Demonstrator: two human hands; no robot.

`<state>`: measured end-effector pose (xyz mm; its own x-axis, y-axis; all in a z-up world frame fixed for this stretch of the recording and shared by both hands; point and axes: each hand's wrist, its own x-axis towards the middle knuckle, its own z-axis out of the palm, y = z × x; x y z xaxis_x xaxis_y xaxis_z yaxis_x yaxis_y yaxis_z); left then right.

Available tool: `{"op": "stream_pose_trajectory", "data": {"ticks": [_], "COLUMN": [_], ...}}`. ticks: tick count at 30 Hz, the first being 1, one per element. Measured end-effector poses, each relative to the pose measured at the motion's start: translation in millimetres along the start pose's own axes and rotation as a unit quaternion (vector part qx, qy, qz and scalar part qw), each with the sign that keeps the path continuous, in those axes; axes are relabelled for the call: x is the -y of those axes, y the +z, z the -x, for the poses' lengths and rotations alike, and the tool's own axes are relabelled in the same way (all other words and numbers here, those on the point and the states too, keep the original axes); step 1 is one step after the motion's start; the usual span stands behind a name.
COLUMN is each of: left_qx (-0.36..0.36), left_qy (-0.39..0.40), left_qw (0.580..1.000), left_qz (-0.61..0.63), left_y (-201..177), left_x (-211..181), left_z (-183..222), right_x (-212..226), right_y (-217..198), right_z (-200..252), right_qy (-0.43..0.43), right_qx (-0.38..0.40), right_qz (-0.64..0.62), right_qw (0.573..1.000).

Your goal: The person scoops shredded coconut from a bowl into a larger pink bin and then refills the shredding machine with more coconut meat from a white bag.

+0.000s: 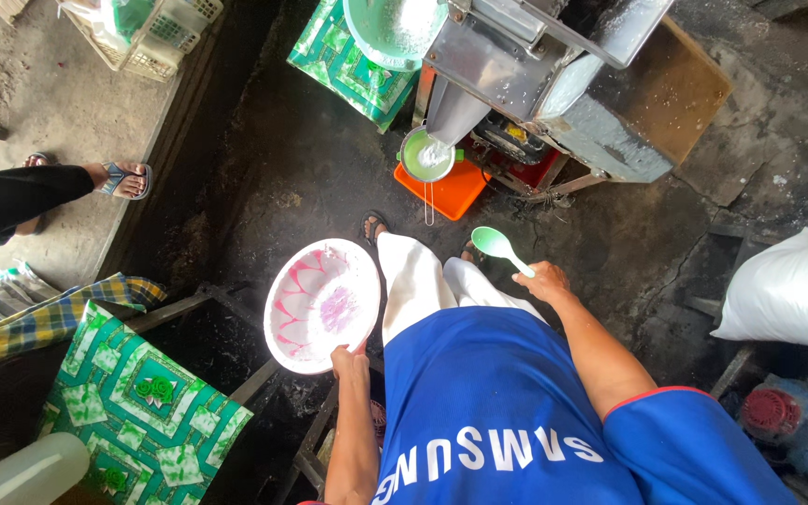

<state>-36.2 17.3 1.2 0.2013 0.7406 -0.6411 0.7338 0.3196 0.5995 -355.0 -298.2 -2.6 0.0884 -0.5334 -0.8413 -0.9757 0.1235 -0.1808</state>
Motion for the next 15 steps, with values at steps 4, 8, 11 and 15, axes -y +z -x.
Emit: {"op": "stream_pose_trajectory", "data": {"ticks": [4, 8, 11, 15], "left_qx": [0.001, 0.007, 0.005, 0.012], "left_qy": [0.000, -0.002, 0.001, 0.001], "left_qw": [1.000, 0.999, 1.000, 1.000], "left_qz": [-0.029, -0.045, -0.024, -0.007], "left_y": [-2, -4, -5, -8], "left_x": [-1, -2, -3, -2], "left_z": [0, 0, -2, -2], "right_x": [4, 5, 3, 1], "right_y": [-1, 0, 1, 1], "right_z": [4, 4, 4, 3], "right_qy": [0.004, 0.000, -0.004, -0.005], "right_qx": [0.001, -0.001, 0.002, 0.007], "right_qz": [-0.005, -0.012, -0.008, 0.004], "right_qw": [1.000, 1.000, 1.000, 1.000]}}
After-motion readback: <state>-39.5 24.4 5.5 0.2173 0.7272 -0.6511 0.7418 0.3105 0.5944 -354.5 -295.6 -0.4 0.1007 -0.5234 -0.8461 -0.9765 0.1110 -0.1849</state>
